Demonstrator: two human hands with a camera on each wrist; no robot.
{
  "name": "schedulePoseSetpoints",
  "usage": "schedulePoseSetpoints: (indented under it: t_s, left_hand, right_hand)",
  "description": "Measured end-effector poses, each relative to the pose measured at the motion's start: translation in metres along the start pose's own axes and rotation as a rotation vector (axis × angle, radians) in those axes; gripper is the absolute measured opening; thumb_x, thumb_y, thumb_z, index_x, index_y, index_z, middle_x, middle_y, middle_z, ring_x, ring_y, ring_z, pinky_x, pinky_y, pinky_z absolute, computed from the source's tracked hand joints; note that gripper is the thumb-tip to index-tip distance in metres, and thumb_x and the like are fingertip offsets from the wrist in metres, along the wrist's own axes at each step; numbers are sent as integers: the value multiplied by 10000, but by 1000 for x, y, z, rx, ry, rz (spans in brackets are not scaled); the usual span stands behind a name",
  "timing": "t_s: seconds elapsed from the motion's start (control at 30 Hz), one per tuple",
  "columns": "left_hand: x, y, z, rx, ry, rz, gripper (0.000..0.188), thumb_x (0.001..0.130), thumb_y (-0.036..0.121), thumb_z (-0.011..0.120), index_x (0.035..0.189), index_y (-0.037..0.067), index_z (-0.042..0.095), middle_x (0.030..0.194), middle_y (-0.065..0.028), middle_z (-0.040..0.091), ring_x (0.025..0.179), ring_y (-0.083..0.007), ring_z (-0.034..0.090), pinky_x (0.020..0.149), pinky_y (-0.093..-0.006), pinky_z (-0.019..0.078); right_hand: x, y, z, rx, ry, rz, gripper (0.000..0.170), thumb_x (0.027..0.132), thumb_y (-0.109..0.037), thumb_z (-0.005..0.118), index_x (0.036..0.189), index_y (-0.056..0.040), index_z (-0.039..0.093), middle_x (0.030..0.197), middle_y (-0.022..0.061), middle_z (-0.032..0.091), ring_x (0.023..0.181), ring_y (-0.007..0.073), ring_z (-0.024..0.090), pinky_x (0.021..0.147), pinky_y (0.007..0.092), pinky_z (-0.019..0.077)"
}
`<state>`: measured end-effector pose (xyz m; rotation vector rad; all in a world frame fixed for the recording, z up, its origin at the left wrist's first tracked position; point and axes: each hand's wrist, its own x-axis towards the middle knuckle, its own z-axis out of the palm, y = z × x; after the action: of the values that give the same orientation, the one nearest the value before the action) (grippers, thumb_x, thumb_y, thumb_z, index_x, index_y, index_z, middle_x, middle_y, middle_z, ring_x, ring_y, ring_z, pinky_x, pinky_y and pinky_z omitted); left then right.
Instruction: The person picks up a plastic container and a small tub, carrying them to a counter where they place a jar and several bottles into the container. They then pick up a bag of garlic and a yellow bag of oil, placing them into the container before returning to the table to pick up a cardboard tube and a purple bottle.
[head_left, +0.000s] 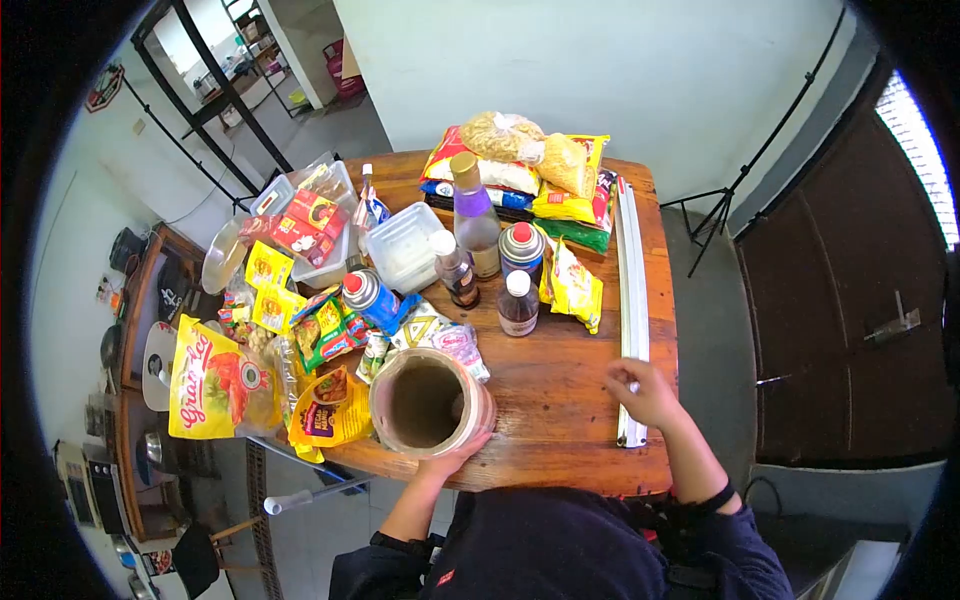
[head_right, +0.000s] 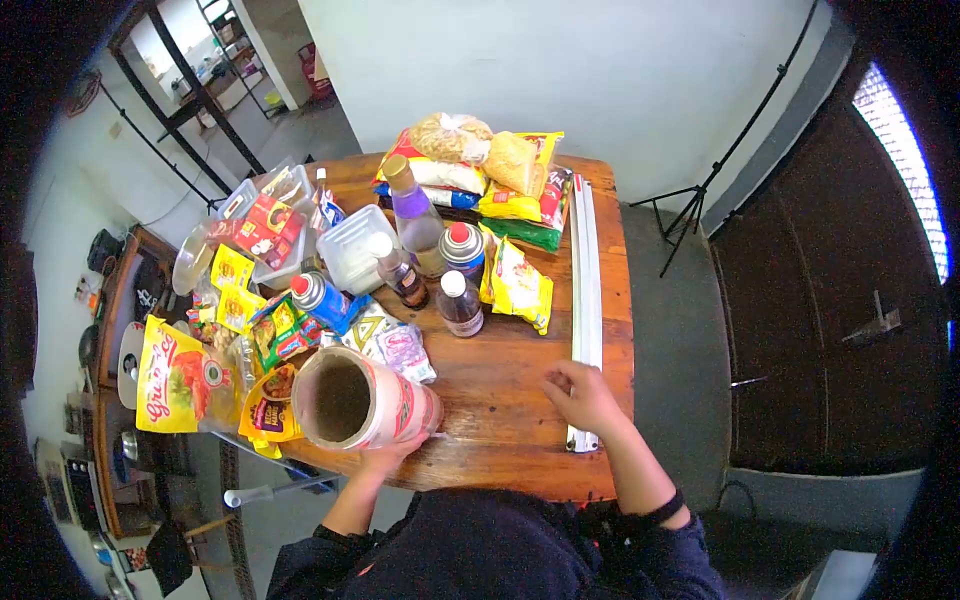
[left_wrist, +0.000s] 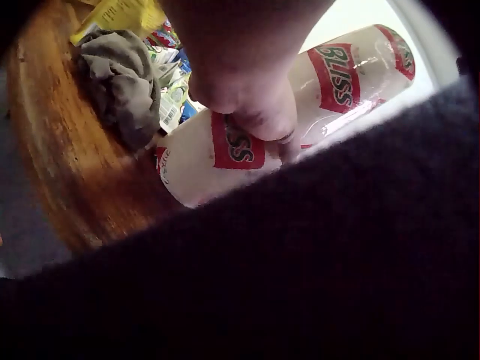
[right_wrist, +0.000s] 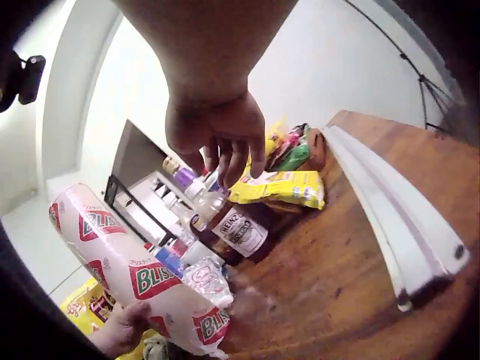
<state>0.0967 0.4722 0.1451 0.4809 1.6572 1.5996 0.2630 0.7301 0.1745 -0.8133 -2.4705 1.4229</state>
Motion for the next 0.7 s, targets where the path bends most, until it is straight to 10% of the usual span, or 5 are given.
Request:
schedulePoseSetpoints:
  t_s: [0.37,0.57,0.7]
  left_hand:
    - [3,-10,-8,225,-20,43,522,639,242,716,1085,74,503,1113,-85,501,1012,-199,477,879,-331,370]
    - [1,9,-4,47,-132,24,459,758,265,590,1152,83,443,1149,-73,460,1067,-192,420,924,-313,308]
    - [7,-28,-17,570,30,182,516,673,266,675,1115,95,469,1105,-84,480,1021,-214,454,881,-331,357]
  right_hand:
    - [124,-84,42,-326,72,-642,338,695,-14,515,1032,-19,491,1065,145,492,1012,303,448,831,357,388]
    - [118,-90,55,-460,53,-490,356,676,3,484,1029,-34,496,992,139,483,924,309,473,780,361,410]
    - [111,-80,61,-498,60,-470,339,652,-13,527,990,-36,503,896,144,469,842,317,481,714,379,413]
